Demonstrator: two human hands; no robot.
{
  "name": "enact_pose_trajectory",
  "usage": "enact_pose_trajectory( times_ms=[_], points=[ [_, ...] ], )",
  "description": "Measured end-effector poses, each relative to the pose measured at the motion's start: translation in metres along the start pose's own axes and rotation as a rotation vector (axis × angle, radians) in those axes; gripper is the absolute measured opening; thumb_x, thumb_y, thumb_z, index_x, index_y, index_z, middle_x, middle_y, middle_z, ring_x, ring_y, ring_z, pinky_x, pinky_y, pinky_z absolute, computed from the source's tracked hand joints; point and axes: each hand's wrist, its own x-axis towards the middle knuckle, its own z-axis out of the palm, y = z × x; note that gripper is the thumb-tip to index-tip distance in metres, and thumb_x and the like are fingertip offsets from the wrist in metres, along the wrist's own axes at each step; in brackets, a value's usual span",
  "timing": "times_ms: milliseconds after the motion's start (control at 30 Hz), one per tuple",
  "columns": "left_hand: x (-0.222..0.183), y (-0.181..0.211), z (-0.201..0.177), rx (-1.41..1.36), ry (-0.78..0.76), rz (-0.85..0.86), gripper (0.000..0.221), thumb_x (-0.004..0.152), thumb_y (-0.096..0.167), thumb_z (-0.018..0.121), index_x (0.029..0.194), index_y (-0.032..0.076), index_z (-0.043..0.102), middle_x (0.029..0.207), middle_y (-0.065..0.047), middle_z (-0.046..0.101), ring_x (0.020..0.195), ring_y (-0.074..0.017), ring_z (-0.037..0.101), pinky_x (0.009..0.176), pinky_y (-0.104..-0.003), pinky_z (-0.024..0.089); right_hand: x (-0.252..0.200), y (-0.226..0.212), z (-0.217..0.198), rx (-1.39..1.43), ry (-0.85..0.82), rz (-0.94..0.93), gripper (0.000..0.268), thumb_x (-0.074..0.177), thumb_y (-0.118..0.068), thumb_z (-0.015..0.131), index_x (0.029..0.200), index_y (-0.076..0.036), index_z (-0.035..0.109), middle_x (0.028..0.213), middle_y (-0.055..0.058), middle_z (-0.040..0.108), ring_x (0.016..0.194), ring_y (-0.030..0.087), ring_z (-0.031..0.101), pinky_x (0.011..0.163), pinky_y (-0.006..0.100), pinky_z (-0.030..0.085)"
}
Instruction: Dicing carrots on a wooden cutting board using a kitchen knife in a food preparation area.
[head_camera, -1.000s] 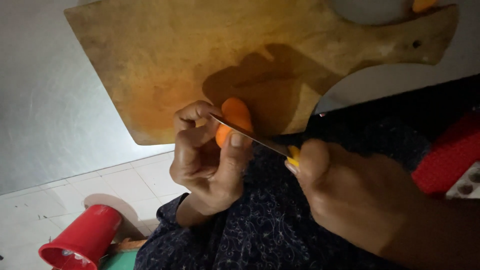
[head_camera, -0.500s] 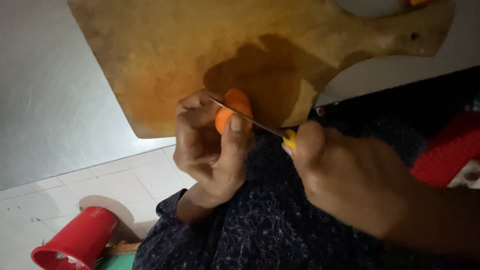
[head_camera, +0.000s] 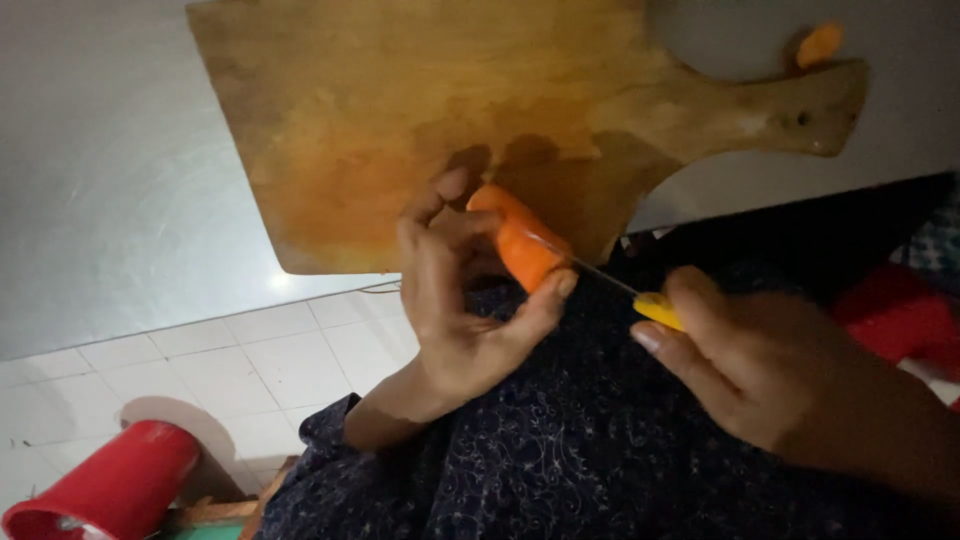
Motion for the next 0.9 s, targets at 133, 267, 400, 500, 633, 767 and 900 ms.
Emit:
enact_pose_trajectory(
  times_ms=[133, 267, 400, 500, 633, 767, 900],
  points=[
    [0.004, 0.000, -0.004, -0.032, -0.055, 0.014, 0.045, 0.088, 0.021, 0.081, 0.122, 0.007, 0.056, 0.134, -0.020, 0.048, 0.114, -0.0245, 0.063, 0.076, -0.026, 0.068, -0.010, 0.031, 0.016, 0.178, 0.119, -0.101, 0.023, 0.094, -0.046, 0.062, 0.104, -0.026, 0.058, 0.073, -0.001, 0.070, 0.060, 0.022, 0.076, 0.065, 0.036, 0.057],
    [0.017, -0.013, -0.021, -0.019, -0.141, 0.188, 0.045, 0.090, 0.020, 0.080, 0.124, -0.001, 0.058, 0.129, -0.025, 0.051, 0.128, -0.0374, 0.058, 0.107, -0.043, 0.054, -0.007, 0.010, -0.008, 0.181, 0.224, -0.042, 0.025, 0.097, -0.045, 0.061, 0.091, -0.021, 0.053, 0.047, 0.001, 0.047, 0.034, 0.018, 0.052, 0.042, 0.034, 0.041],
    [0.035, -0.012, -0.045, -0.095, -0.363, 0.123, 0.039, 0.097, 0.020, 0.074, 0.130, 0.003, 0.062, 0.142, -0.021, 0.049, 0.137, -0.0348, 0.055, 0.101, -0.040, 0.056, 0.021, -0.017, -0.007, 0.211, -0.004, 0.122, 0.030, 0.104, -0.049, 0.042, 0.105, -0.021, 0.052, 0.071, 0.009, 0.073, 0.062, 0.029, 0.074, 0.065, 0.042, 0.056],
    [0.039, -0.004, -0.045, -0.181, -0.331, -0.016, 0.038, 0.096, 0.023, 0.072, 0.128, 0.004, 0.063, 0.140, -0.018, 0.054, 0.127, -0.0284, 0.061, 0.083, -0.028, 0.060, 0.028, -0.016, 0.006, 0.058, 0.115, -0.041, 0.034, 0.104, -0.051, 0.039, 0.107, -0.020, 0.050, 0.072, 0.012, 0.073, 0.063, 0.035, 0.073, 0.061, 0.047, 0.055],
    [0.036, -0.009, -0.038, -0.405, -0.239, -0.155, 0.030, 0.101, 0.022, 0.068, 0.123, 0.002, 0.064, 0.129, -0.013, 0.062, 0.123, -0.0257, 0.065, 0.098, -0.033, 0.065, 0.029, -0.011, 0.011, 0.017, 0.203, -0.040, 0.036, 0.104, -0.051, 0.042, 0.110, -0.017, 0.053, 0.075, 0.018, 0.074, 0.065, 0.042, 0.073, 0.058, 0.054, 0.056],
    [0.046, -0.011, -0.037, -0.184, -0.316, 0.070, 0.028, 0.108, 0.022, 0.058, 0.125, 0.000, 0.066, 0.131, -0.021, 0.059, 0.125, -0.0319, 0.062, 0.104, -0.037, 0.058, 0.034, -0.012, 0.012, 0.071, 0.236, -0.069, 0.032, 0.109, -0.043, 0.042, 0.101, -0.012, 0.046, 0.061, 0.011, 0.068, 0.050, 0.034, 0.068, 0.048, 0.047, 0.052],
    [0.045, 0.004, -0.026, -0.169, -0.231, 0.009, 0.031, 0.108, 0.027, 0.057, 0.124, 0.000, 0.059, 0.119, -0.012, 0.061, 0.111, -0.0230, 0.061, 0.097, -0.032, 0.051, 0.038, -0.012, 0.020, -0.004, 0.275, -0.172, 0.034, 0.110, -0.044, 0.040, 0.106, -0.011, 0.050, 0.057, 0.008, 0.065, 0.044, 0.028, 0.065, 0.040, 0.043, 0.052]
  ],
)
